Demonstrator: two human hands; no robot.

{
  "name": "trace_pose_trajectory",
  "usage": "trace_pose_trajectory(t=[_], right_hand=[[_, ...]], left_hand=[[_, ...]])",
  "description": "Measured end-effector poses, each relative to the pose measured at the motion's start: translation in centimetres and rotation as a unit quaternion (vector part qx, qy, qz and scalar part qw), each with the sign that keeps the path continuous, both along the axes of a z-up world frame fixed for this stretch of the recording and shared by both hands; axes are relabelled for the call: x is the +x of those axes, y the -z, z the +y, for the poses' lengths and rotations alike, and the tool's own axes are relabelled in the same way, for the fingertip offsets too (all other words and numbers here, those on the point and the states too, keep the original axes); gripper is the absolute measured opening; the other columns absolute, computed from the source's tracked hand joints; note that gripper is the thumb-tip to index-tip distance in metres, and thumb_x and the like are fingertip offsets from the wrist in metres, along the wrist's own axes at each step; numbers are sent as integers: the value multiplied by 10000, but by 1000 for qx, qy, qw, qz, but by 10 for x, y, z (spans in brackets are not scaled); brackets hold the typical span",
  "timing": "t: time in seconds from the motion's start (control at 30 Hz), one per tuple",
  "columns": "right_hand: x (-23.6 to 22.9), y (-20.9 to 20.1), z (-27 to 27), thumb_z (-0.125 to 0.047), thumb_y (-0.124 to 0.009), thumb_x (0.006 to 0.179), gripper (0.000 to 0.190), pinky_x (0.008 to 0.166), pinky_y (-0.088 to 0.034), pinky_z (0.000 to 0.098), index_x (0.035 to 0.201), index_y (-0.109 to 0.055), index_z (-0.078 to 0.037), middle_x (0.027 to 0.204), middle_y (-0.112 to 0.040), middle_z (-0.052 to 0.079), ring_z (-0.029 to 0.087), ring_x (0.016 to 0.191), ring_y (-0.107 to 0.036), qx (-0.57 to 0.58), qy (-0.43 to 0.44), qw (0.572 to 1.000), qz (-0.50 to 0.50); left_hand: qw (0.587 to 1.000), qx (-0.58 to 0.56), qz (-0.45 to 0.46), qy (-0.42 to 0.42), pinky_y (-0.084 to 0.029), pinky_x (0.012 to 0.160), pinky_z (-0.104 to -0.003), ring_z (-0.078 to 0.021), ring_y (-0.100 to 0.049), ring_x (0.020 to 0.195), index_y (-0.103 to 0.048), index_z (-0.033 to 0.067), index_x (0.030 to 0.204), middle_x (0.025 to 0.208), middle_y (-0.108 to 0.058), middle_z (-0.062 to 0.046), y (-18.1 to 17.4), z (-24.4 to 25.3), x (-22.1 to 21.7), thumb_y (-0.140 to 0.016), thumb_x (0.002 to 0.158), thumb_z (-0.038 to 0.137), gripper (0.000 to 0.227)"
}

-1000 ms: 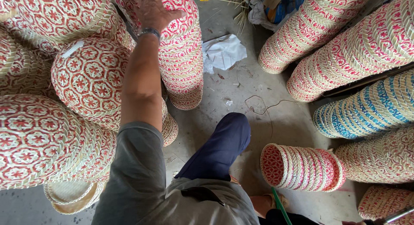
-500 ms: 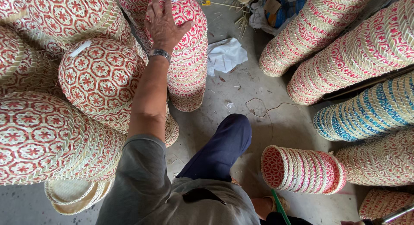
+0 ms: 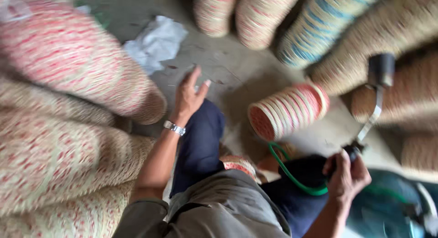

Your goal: The person uses a handheld torch to apply heat to the surface of woven baskets. They rotate each basket to treat different areas and then place it aside before picking up another.

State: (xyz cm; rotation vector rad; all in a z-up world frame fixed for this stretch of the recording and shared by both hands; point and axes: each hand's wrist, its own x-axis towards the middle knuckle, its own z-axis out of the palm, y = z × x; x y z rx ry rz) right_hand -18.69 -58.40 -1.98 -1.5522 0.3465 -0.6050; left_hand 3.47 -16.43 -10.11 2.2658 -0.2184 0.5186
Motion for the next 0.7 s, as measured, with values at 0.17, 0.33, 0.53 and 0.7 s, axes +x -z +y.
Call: trace_pose_trajectory(t=[0.17, 0.33, 0.53, 0.7], right_hand=[[-16, 24, -18, -130, -626, 1075, 235, 512, -423, 264, 900, -616, 27, 748, -620, 95, 126, 560, -530, 36, 19, 998, 52], [-21, 46, -18, -121, -647, 1030, 160, 484, -461, 271, 990, -609, 29, 828, -674, 114, 139, 570, -573, 142, 23, 990, 13], [-28, 61, -8, -104, -649, 993, 239, 470, -456, 262, 1163, -635, 63, 825, -659, 116, 142, 558, -576, 180, 28, 983, 23], [-18, 65, -3, -115, -664, 972, 270, 454, -454, 258, 1171, -634, 66, 816, -662, 105, 134, 543, -571, 193, 15, 980, 44]], left_hand=[[917, -130, 275, 258, -601, 900, -338, -202, -757, 1049, -590, 52, 1399, 1142, -773, -119, 151, -139, 5, -735, 958, 452, 612], [697, -327, 628, 114, -489, 985, -577, -410, -514, 1338, -425, 118, 1527, 1518, -456, -205, 246, -221, -26, -659, 900, 656, 859], [606, -458, 651, -7, -118, 1207, -681, -327, -238, 1542, -208, 195, 1619, 1665, -271, -95, 269, -272, -7, -670, 880, 635, 976], [548, -553, 628, -3, -65, 1148, -664, -259, -353, 1440, -474, 181, 1470, 1472, -488, -2, 267, -297, 16, -601, 865, 614, 754]])
